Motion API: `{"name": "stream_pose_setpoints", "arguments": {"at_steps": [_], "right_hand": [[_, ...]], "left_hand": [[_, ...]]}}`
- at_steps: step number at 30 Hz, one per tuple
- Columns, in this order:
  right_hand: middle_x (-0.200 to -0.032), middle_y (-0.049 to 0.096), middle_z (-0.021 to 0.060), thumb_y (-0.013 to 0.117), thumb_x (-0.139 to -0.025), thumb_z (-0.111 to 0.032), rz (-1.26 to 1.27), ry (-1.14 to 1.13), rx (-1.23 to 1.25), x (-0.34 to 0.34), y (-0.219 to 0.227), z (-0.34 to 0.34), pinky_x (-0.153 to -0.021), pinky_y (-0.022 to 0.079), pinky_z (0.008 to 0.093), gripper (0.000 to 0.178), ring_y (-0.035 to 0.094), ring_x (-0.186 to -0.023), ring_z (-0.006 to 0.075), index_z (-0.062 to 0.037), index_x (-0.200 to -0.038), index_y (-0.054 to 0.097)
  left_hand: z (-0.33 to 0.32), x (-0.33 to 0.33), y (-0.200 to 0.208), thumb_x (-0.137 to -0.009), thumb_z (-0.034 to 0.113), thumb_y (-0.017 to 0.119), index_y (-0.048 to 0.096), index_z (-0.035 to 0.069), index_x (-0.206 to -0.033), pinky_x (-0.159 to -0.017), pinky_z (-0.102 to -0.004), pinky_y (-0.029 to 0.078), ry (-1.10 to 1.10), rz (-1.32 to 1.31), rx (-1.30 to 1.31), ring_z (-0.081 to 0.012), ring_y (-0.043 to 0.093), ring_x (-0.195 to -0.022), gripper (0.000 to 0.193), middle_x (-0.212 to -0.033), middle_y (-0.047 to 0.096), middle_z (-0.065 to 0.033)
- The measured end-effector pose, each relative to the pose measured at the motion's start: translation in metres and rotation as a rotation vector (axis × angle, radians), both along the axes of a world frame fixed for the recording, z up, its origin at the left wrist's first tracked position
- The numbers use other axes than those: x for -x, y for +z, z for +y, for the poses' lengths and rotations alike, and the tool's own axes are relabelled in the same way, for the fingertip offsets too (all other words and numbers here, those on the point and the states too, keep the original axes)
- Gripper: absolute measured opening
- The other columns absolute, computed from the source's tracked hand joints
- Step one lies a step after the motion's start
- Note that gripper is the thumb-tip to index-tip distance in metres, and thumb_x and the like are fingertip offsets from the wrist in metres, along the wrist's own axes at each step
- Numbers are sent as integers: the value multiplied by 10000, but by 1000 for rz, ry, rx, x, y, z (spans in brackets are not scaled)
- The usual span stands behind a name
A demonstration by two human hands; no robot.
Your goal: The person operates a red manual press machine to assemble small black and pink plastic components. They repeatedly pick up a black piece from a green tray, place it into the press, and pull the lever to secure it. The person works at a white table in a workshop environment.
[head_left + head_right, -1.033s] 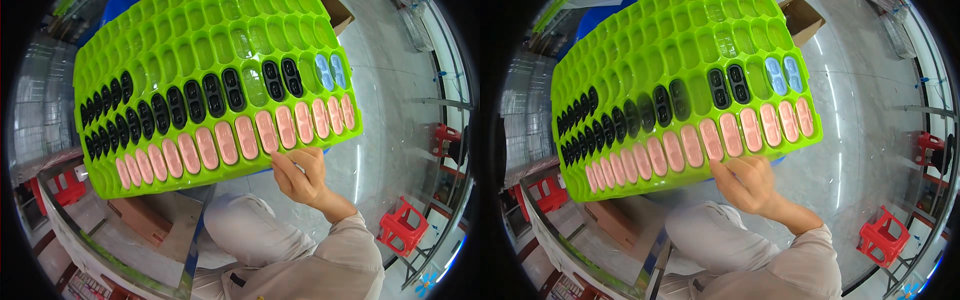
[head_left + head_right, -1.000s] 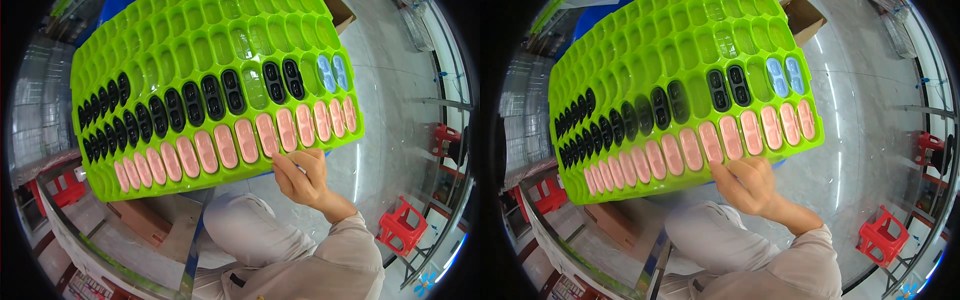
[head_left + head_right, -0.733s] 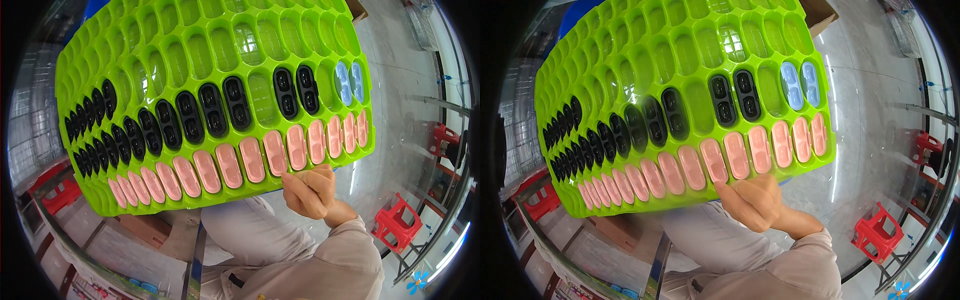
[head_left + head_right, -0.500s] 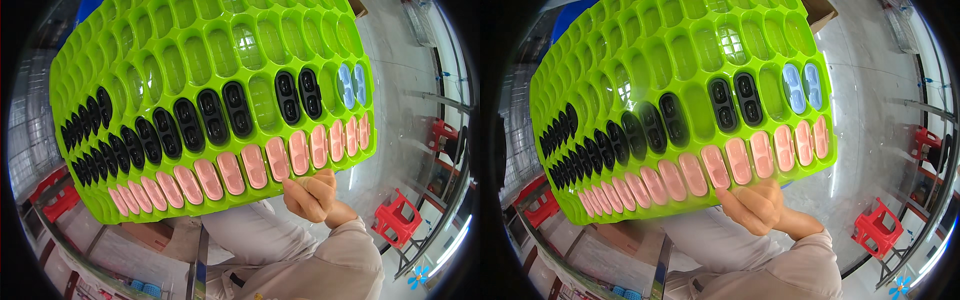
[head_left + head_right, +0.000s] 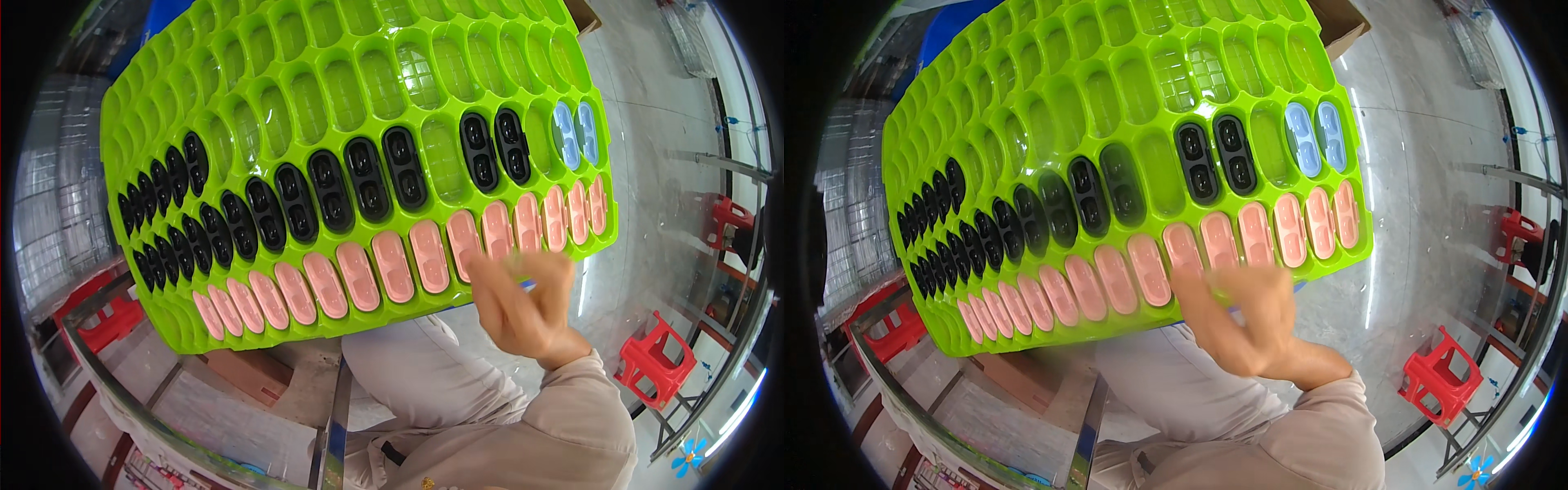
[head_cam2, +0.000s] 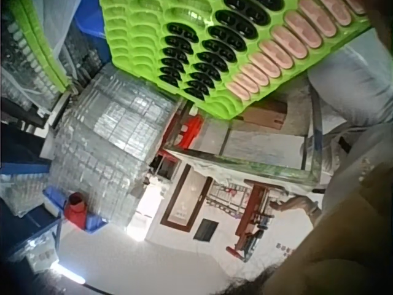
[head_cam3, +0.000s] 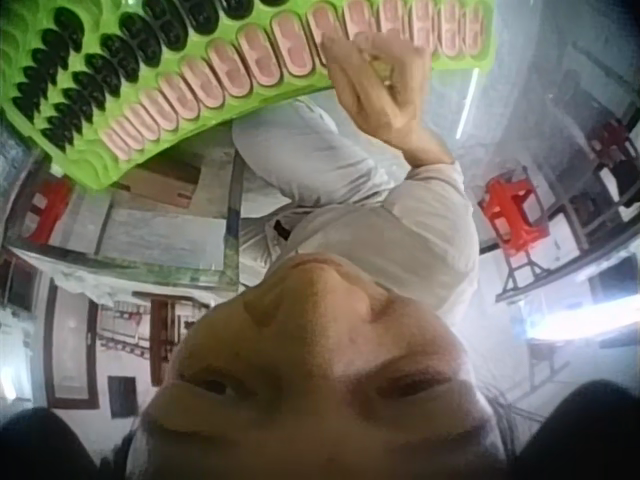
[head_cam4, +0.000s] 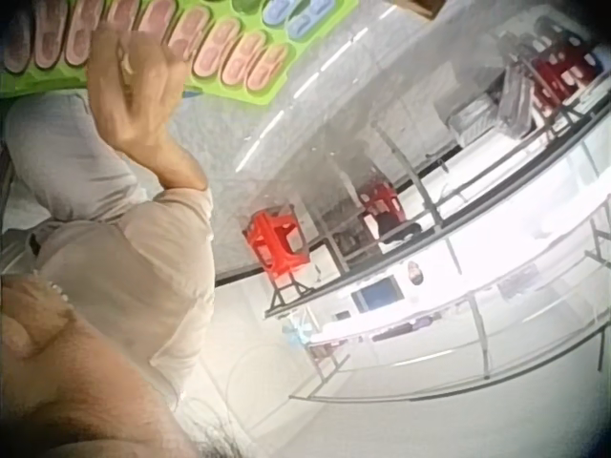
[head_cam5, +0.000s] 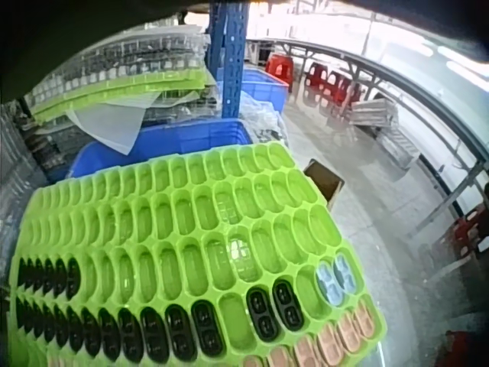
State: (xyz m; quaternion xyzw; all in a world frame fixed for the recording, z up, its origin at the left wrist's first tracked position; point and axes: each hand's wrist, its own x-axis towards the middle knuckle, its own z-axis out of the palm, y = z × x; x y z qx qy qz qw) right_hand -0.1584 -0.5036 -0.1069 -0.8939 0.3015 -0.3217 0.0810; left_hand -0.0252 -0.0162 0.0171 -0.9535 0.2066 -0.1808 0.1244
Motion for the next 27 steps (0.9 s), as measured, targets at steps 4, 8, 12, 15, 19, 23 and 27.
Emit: {"name": "stream_pose_setpoints", "arguments": {"at_steps": [4, 8, 12, 15, 19, 23, 27], "right_hand": [[-901, 533, 48, 781, -723, -55, 39, -301, -110, -44, 17, -16, -694, 394, 334, 203, 483, -845, 223, -42, -913, 712], [-912, 553, 63, 764, -747, -112, 108, -387, -186, -71, 13, -21, -713, 395, 370, 144, 496, -839, 265, -51, -865, 707], [-905, 576, 76, 752, -754, -142, 140, -436, -213, -85, 10, -20, -743, 390, 396, 133, 528, -857, 282, -42, -828, 704], [-878, 588, 85, 749, -757, -139, 143, -466, -197, -84, 5, -22, -733, 404, 401, 125, 548, -845, 283, -29, -797, 707], [-889, 613, 98, 723, -764, -152, 93, -475, -228, -80, -5, -28, -734, 428, 424, 113, 566, -880, 301, -40, -763, 706], [-861, 613, 133, 710, -785, -88, -75, -406, -185, -78, 12, -31, -783, 450, 393, 93, 569, -872, 303, 3, -800, 700], [-913, 597, 97, 708, -783, 3, -234, 1, -87, -98, 87, 16, -774, 439, 349, 97, 557, -873, 260, -1, -876, 684]], "left_hand": [[-7, 3, 8, -1040, 347, 246, 221, -102, -1407, -941, -547, 460, 103, 2, -32, -460, 457, -1187, 579, -1371, 347, -317], [12, -5, -1, -1039, 365, 222, 280, -108, -1375, -915, -522, 479, 67, -57, 13, -457, 472, -1165, 583, -1331, 389, -318], [20, 5, -4, -1034, 408, 273, 259, -107, -1404, -905, -520, 497, 83, -28, 208, -466, 481, -1176, 634, -1373, 378, -319], [45, 12, -14, -1020, 420, 347, 196, -97, -1437, -965, -513, 452, 36, -143, -2, -446, 425, -1248, 681, -1428, 316, -315], [33, 9, -24, -1020, 398, 372, 198, -73, -1455, -1038, -475, 361, 94, -85, 397, -386, 382, -1302, 665, -1464, 300, -270], [35, 12, -31, -1019, 375, 397, 199, -50, -1473, -1111, -438, 269, 125, -153, 744, -326, 339, -1357, 652, -1500, 284, -224], [21, 12, -27, -984, 522, 373, 121, -32, -1502, -1174, -447, 151, 154, -55, 873, -313, 236, -1422, 799, -1552, 195, -190]]}}
